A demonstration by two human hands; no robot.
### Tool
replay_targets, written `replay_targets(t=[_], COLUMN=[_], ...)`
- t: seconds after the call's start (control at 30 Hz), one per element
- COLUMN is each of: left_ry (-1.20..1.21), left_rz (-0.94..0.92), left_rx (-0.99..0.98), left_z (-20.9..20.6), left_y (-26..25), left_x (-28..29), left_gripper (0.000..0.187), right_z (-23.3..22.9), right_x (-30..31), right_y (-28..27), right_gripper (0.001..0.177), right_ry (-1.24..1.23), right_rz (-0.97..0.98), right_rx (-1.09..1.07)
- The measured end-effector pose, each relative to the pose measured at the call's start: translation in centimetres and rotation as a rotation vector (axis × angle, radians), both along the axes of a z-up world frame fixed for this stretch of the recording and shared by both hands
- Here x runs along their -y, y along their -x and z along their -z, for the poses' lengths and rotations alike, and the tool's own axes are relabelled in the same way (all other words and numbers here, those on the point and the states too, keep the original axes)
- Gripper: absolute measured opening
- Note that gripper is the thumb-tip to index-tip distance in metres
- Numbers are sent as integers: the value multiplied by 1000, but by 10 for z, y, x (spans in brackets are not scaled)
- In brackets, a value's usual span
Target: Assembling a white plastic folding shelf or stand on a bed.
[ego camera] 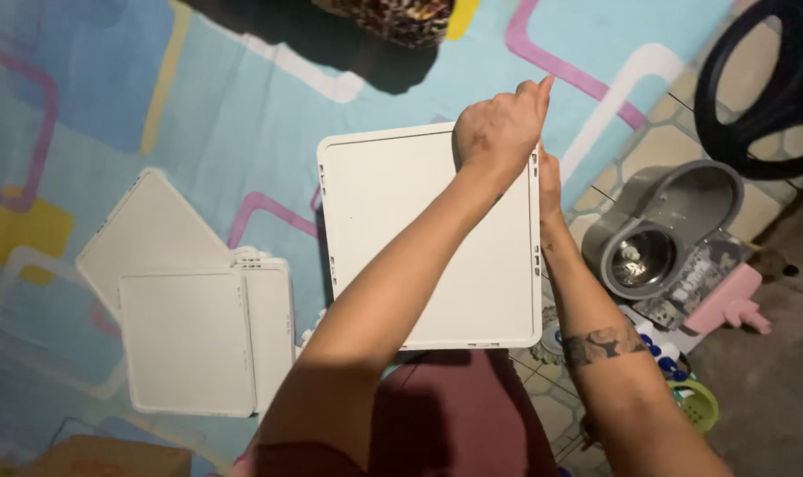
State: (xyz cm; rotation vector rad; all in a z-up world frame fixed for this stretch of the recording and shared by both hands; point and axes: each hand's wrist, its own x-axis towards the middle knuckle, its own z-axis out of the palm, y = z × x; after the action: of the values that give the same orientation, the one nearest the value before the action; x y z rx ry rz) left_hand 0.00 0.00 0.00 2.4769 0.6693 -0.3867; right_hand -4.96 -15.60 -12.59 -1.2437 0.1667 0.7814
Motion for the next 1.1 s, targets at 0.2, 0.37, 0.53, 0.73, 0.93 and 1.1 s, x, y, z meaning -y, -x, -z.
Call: replay_targets(t=[0.2,0.37,0.53,0.73,0.93,1.1], left_ry=[-37,-137,-153,85,121,52], left_rz=[102,55,53,206,291,176], left_rx=[-87,-62,-74,-350,-531,-335], left_z=[3,4,10,-4,24,36], left_y=[6,15,17,-7,-11,1], left_x=[9,11,7,-15,0,2], left_gripper=[58,59,62,67,62,61], right_z=[-51,-130,-160,-158,-137,-127], right_x=[12,19,-15,-23,-15,-20], right_y=[-12,11,31,38,39,41], right_gripper=[49,45,39,37,37,35], right_ry=[312,616,794,932,891,856], right_rz=[-262,-295,-145,-145,-120,-105], right_rx=[49,274,198,186,172,271])
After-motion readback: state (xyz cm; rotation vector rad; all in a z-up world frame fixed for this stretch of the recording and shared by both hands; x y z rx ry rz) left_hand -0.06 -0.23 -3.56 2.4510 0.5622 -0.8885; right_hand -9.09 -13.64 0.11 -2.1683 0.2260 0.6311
